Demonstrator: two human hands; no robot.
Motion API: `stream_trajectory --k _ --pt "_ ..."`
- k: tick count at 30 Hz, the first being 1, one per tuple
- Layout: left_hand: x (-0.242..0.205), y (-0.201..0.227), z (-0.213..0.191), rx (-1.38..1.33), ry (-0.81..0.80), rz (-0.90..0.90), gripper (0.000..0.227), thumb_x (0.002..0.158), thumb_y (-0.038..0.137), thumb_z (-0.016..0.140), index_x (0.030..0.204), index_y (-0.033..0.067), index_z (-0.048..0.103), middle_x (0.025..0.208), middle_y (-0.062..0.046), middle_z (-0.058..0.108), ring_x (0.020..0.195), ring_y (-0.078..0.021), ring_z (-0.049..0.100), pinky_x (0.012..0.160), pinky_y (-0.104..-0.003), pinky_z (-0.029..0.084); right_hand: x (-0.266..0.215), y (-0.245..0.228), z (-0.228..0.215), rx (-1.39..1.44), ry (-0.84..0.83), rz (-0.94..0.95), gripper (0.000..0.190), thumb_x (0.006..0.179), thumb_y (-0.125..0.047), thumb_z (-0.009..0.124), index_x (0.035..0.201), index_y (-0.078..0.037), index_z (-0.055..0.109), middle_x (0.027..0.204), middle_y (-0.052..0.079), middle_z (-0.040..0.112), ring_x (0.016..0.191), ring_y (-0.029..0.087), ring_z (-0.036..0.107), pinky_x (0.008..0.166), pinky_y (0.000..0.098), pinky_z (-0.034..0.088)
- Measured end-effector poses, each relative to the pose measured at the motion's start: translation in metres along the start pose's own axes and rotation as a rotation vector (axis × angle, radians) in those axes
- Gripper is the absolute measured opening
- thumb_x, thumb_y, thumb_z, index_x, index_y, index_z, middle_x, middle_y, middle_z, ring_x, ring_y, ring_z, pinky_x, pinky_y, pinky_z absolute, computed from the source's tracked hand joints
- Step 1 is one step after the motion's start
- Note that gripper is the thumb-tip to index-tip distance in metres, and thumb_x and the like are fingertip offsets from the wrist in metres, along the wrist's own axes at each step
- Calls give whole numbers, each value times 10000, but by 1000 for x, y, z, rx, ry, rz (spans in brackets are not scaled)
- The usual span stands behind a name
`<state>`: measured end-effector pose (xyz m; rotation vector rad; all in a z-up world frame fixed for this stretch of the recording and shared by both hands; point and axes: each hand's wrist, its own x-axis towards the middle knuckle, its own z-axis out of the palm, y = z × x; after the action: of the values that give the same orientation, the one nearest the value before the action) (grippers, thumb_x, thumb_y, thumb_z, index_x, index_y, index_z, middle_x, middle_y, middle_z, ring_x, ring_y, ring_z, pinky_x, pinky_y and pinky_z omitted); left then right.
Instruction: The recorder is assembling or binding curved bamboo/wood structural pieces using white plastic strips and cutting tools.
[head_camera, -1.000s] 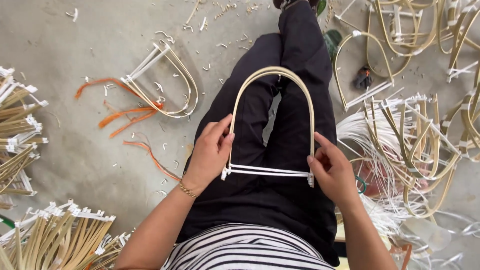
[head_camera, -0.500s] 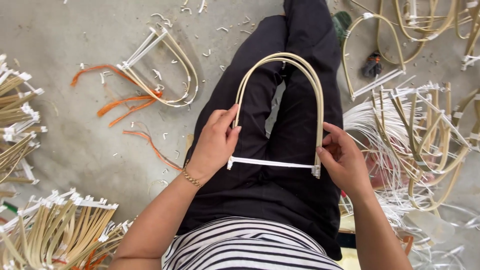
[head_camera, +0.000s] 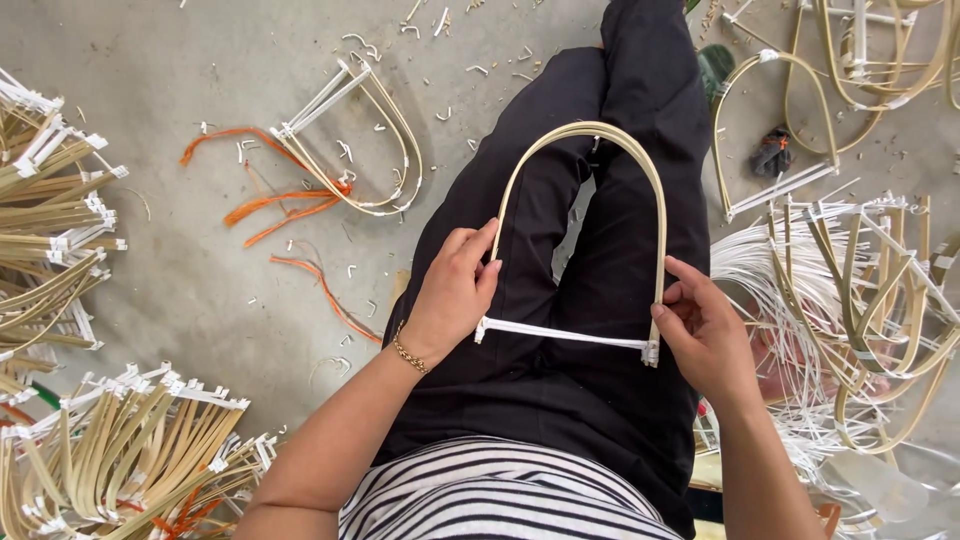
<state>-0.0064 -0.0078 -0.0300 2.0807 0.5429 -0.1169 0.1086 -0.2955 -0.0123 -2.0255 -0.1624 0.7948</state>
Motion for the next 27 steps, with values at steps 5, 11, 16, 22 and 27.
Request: stream_trajectory --k 5,11,16,22,27 --pt "2 -1 1 -4 13 1 522 919 55 699 1423 40 563 1135 -100 609 748 -158 662 740 -308 570 0 1 -1 -1 5 -4 549 922 -25 672 1457 -65 557 990 15 574 819 81 597 718 238 520" --pt "1 0 1 -7 -8 -14 516 926 61 693 1425 43 562 1144 -100 603 749 -148 666 740 -296 576 -1 2 0 -22 3 4 556 922 -31 674 1464 -71 553 1010 21 594 841 84 620 752 241 533" --pt "0 0 1 -16 -10 -6 515 922 57 696 1421 40 568 1143 -100 607 756 -151 661 743 -296 576 -3 -1 -1 -29 5 27 566 920 -43 676 1472 -79 553 1049 34 630 861 80 638 784 243 540" --pt "2 -1 1 -14 8 9 510 906 47 710 1402 35 593 1144 -100 623 753 -156 650 745 -306 566 -4 -12 0 -71 26 75 564 910 -46 678 1461 -90 564 1095 36 655 848 76 639 794 248 544" --pt "0 4 -2 -9 -12 -13 503 912 45 696 1403 37 590 1142 -101 616 734 -152 643 717 -301 565 -8 -8 1 -9 40 34 555 919 -30 673 1462 -64 561 1125 40 653 847 80 619 798 253 541"
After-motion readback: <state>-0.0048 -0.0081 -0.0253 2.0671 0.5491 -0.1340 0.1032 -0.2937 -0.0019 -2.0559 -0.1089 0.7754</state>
